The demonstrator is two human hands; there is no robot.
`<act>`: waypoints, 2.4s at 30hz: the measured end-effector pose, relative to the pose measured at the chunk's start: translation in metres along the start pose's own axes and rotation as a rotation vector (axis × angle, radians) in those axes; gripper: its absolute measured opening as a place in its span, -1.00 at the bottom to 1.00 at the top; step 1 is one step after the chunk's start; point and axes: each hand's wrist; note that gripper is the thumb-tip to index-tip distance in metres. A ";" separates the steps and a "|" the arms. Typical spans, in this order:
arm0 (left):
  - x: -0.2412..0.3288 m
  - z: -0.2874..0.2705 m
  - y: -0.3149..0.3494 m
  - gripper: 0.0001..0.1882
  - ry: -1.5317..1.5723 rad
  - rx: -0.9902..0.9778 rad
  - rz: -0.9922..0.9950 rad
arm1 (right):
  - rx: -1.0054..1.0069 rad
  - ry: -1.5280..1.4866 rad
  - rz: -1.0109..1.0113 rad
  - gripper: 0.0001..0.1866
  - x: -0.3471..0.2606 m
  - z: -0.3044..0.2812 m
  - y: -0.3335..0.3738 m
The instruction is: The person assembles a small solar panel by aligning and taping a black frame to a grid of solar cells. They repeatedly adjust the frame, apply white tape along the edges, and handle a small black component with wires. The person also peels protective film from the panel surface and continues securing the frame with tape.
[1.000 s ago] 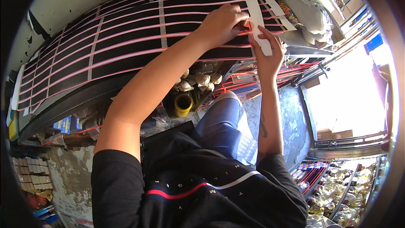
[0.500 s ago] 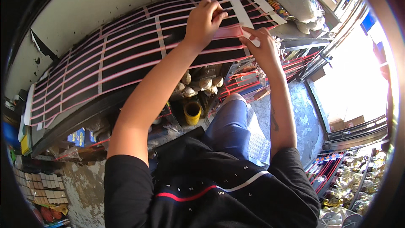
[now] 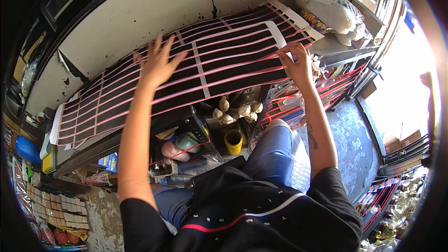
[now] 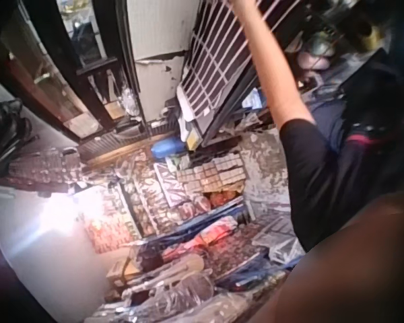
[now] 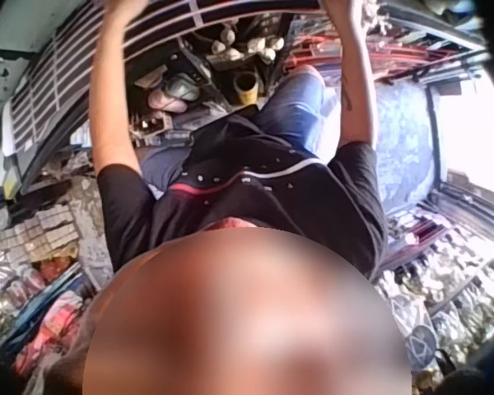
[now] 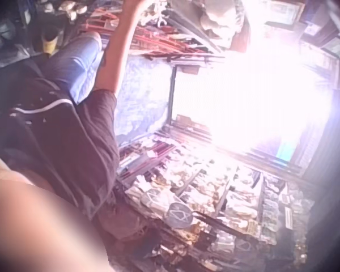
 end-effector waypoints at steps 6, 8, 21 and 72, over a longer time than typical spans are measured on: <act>-0.058 0.039 0.015 -0.12 0.050 -0.124 -0.142 | 0.041 -0.734 0.298 -0.87 0.007 -0.009 0.016; -0.056 0.041 0.010 -0.13 0.025 -0.134 -0.180 | 0.047 -0.851 0.303 -0.88 0.000 -0.024 0.023; -0.059 0.041 0.010 -0.09 0.061 -0.126 -0.152 | 0.379 -1.268 0.596 -0.74 0.039 -0.091 0.064; 0.209 -0.006 0.016 -0.86 0.493 0.443 0.979 | 0.028 -0.196 0.123 -0.69 -0.009 -0.012 0.055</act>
Point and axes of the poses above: each hand's wrist, its own y-axis away from the middle knuckle, its own z-axis out of the palm, x = y × z, and after that the axes turned 7 degrees about x, right-handed
